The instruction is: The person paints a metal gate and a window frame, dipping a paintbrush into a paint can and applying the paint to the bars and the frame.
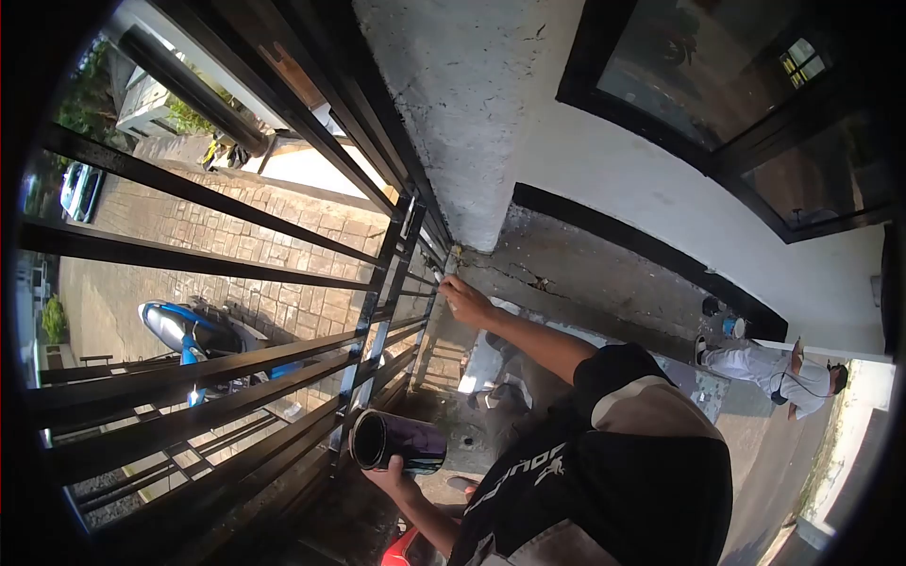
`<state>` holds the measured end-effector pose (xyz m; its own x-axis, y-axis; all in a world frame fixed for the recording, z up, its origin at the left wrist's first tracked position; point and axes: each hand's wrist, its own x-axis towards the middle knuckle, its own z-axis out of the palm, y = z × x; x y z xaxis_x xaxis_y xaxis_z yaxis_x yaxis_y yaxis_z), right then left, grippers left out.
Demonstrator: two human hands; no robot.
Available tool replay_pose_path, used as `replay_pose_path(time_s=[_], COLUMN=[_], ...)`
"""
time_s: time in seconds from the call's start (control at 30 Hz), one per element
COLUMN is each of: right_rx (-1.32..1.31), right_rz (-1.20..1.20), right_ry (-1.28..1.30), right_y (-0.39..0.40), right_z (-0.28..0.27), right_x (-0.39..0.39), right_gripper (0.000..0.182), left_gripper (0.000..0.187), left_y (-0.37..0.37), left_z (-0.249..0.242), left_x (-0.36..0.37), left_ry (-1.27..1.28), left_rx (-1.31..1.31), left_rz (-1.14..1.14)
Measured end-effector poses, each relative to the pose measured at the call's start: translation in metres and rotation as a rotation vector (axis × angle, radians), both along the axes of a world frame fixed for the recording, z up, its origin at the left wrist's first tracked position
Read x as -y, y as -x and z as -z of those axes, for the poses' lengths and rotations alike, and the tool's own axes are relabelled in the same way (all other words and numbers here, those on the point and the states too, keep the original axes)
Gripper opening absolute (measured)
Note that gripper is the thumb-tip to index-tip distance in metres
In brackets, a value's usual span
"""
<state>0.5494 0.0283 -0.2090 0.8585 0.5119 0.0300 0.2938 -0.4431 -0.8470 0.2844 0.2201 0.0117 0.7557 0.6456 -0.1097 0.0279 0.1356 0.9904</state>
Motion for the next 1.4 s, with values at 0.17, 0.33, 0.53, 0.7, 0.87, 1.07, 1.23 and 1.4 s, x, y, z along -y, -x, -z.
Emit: replay_pose_path(time_s=[0.17,0.33,0.53,0.7,0.87,1.07,1.23,1.4], right_rx=[0.158,0.278,0.304,0.197,0.254,0.319,0.242,-0.046], right_rz=[-0.068,-0.064,-0.056,-0.118,-0.088,-0.072,-0.169,-0.09], right_ry=[-0.08,0.01,0.056,0.019,0.006,0.034,0.114,-0.133], right_y=[-0.052,-0.091,-0.093,-0.086,-0.089,-0.126,-0.121,-0.12], right_z=[-0.036,-0.025,0.001,0.004,-0.016,-0.013,-0.019,-0.016], right_x=[-0.034,-0.075,-0.084,-0.072,-0.063,-0.075,-0.075,-0.065], right_gripper=[0.04,0.044,0.032,0.03,0.031,0.033,0.028,0.015], left_gripper=[0.097,0.106,0.11,0.113,0.113,0.113,0.112,0.112], left_y=[0.018,0.037,0.052,0.059,0.05,0.047,0.051,0.046], left_z=[-0.006,-0.005,-0.009,-0.004,-0.003,-0.004,-0.004,-0.005], left_x=[0.004,0.015,0.028,0.025,0.022,0.029,0.04,0.045], left_ry=[-0.041,0.032,0.075,0.072,0.061,0.053,0.072,0.071], left_rx=[-0.098,-0.148,-0.191,-0.195,-0.148,-0.155,-0.188,-0.182], left_rz=[-0.128,-0.198,-0.259,-0.258,-0.241,-0.204,-0.206,-0.202])
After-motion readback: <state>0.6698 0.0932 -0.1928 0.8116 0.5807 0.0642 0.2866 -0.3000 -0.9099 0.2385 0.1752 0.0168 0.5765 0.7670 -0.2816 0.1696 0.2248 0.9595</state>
